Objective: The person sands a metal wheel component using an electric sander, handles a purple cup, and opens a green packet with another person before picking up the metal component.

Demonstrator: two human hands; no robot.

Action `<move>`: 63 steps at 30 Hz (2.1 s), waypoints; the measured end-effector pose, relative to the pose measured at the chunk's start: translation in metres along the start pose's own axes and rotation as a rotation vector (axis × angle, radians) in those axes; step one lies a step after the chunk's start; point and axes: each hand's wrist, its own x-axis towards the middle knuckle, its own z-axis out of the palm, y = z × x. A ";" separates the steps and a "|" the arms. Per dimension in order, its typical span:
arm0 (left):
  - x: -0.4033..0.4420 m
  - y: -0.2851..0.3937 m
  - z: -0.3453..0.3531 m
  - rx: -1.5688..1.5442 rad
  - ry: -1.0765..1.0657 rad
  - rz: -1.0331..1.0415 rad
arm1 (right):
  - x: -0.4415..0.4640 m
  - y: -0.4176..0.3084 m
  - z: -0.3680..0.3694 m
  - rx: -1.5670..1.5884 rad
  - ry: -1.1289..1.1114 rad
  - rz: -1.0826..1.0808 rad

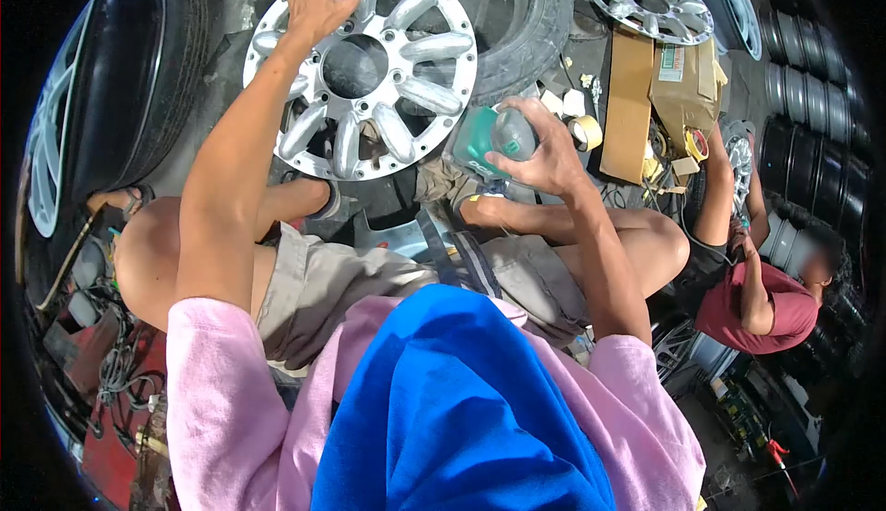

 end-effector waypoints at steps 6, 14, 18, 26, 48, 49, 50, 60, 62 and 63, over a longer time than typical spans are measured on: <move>-0.001 0.000 0.002 0.011 0.056 0.007 | 0.001 -0.020 -0.019 -0.004 0.035 -0.050; -0.009 0.003 -0.007 -0.019 0.125 0.022 | 0.006 -0.031 -0.015 -0.023 0.061 -0.105; -0.007 -0.006 -0.003 -0.008 0.135 0.003 | 0.009 -0.055 -0.011 -0.058 -0.014 -0.098; -0.003 -0.014 0.008 0.027 0.172 0.033 | 0.021 -0.059 -0.019 -0.104 -0.036 -0.127; -0.007 -0.008 0.004 -0.058 0.186 0.056 | 0.038 -0.047 -0.020 -0.119 -0.072 -0.152; -0.007 -0.007 0.003 -0.062 0.166 0.037 | 0.042 -0.049 -0.018 -0.132 -0.070 -0.128; -0.006 -0.005 0.002 -0.066 0.147 0.020 | 0.046 -0.052 -0.017 -0.146 -0.066 -0.103; -0.006 -0.008 0.003 -0.007 0.145 -0.007 | 0.087 -0.065 -0.001 -0.196 -0.080 -0.186; -0.007 -0.004 0.000 -0.032 0.145 -0.022 | 0.065 -0.057 -0.014 -0.161 -0.093 -0.112; -0.008 -0.003 -0.002 -0.054 0.144 -0.022 | 0.055 -0.054 -0.018 -0.123 -0.093 -0.035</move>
